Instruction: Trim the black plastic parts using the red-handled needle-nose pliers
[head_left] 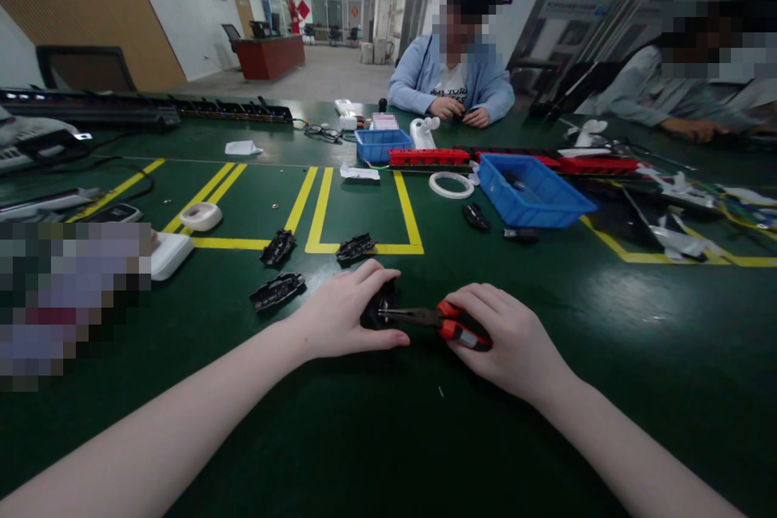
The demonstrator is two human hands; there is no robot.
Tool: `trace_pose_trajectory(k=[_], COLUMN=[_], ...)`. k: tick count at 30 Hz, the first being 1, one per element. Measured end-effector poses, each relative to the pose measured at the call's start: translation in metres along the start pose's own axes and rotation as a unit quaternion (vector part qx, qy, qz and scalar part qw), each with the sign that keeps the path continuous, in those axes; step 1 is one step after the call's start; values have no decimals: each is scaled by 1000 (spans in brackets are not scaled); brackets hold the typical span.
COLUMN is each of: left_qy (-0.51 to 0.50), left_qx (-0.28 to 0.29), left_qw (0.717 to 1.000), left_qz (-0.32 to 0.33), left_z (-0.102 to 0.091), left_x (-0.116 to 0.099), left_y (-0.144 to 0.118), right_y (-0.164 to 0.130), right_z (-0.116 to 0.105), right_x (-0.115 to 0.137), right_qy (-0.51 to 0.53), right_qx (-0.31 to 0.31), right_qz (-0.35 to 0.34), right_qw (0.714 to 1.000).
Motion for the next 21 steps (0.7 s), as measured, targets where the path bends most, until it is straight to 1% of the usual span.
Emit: trace_pose_trajectory(k=[5,10,13,21], left_qy=[15,6,-3,-14], left_qx=[-11,-37,-50,-65], left_qw=[1000,999,998,996], left_qz=[-15,-33,-47,-57], left_z=[1,2,3,2], left_x=[2,2,1,0], left_y=[0,0,-1,0], right_y=[0,0,1,2], right_z=[-1,1,3,3], right_x=[-3,-2,-1,4], right_qy=[-16,-22,-17,-24], right_qx=[-2,1,12,44], right_qz=[20,40,57,74], right_qw=[1000,999,998,996])
Point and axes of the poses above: each hand's wrist, its own y-axis towards the middle knuckle, its own z-axis out of the palm, x = y × z, the point moved 1 cm from there along y, towards the middle knuckle
